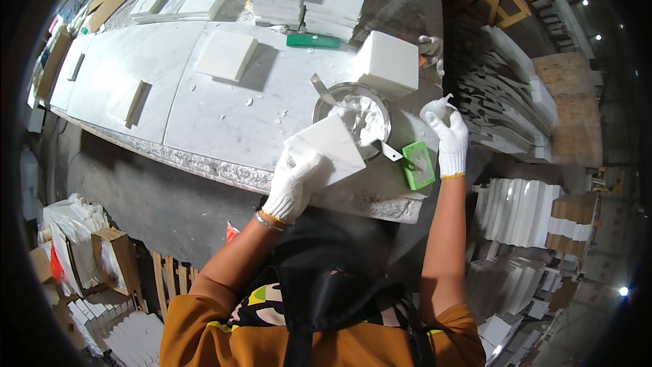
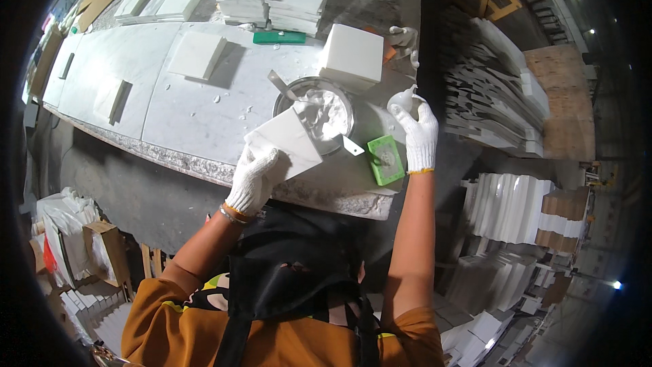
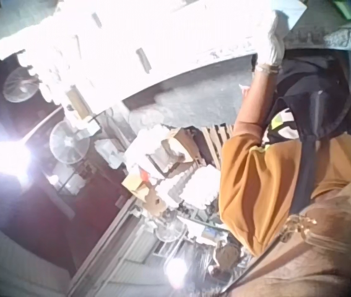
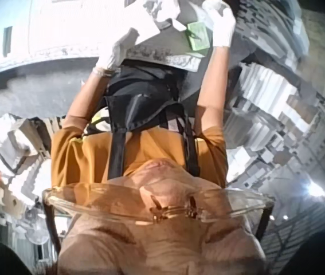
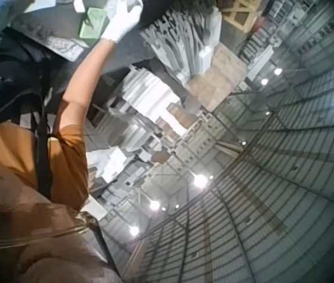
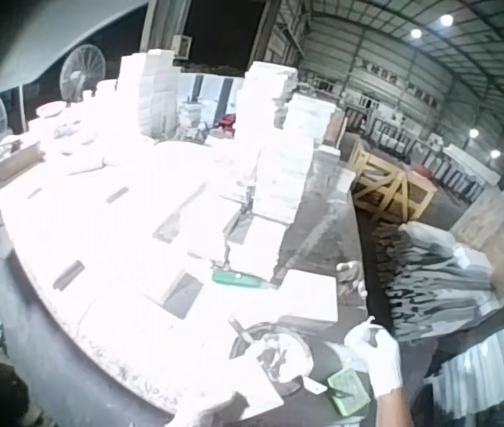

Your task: The person applies a white paste to small white square tiles using a metal spatula, then smooths the edges with a green sponge and an orange tool. The person handles tiles one at a time, repeatedly applying paste and smoothing the edges.

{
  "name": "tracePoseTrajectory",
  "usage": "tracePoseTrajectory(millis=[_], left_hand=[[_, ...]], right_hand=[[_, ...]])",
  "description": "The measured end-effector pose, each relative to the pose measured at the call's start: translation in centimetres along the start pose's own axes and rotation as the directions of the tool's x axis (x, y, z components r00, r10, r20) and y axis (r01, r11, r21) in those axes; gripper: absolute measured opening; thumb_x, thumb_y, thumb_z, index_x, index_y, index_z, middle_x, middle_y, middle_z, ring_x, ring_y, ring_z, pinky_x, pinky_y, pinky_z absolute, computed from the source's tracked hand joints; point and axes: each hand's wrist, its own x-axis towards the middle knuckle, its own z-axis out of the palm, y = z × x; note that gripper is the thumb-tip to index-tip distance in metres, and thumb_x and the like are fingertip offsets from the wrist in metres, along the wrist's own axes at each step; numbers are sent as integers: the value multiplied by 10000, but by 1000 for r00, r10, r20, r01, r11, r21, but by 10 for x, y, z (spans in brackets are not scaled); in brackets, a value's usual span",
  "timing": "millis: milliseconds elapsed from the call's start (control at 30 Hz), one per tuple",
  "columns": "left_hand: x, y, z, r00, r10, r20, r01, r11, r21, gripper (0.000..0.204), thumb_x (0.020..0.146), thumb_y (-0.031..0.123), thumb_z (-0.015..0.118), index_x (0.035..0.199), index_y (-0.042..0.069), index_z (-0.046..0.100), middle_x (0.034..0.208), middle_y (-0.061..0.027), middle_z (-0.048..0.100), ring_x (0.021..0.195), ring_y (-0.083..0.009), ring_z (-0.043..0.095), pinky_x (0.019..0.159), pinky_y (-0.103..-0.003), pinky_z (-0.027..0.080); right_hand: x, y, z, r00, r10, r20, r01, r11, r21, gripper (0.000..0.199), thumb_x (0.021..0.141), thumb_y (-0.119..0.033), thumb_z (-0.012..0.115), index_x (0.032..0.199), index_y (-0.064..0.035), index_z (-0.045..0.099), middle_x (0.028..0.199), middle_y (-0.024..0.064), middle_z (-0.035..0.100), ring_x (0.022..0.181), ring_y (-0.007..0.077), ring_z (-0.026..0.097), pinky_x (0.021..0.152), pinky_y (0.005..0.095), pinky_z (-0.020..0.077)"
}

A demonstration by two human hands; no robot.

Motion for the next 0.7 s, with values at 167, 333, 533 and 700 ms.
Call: tracePoseTrajectory(millis=[167,333,533,700], left_hand=[[0,3,-3,997,-70,39,68,997,34,372,851,196,725,1131,44,532,883,-76,633,795,-181,613,710,-313,500],[1,1,-3,998,-49,25,49,999,3,317,864,147,705,1108,19,548,854,-74,630,727,-161,600,623,-275,480],[0,0,0,1000,-29,-4,29,999,-25,279,878,126,695,1093,10,559,853,-67,624,705,-147,592,586,-250,469],[-1,3,-1,998,-56,22,57,998,-18,469,846,189,734,1229,32,513,920,-68,640,831,-186,634,744,-317,520]], right_hand=[[28,43,5,998,-55,-17,53,996,-70,346,735,-59,773,1052,-26,639,981,50,670,906,161,619,851,299,489],[44,56,10,985,-165,51,173,946,-276,453,735,59,650,1182,-1,601,1095,58,645,983,157,600,883,288,490],[35,30,9,983,-140,114,171,927,-333,506,742,55,659,1239,20,573,1162,97,644,1022,187,604,908,304,488],[-5,6,-2,993,-101,-56,85,968,-235,504,819,-31,695,1300,10,553,1243,137,627,1068,193,606,917,303,488]])
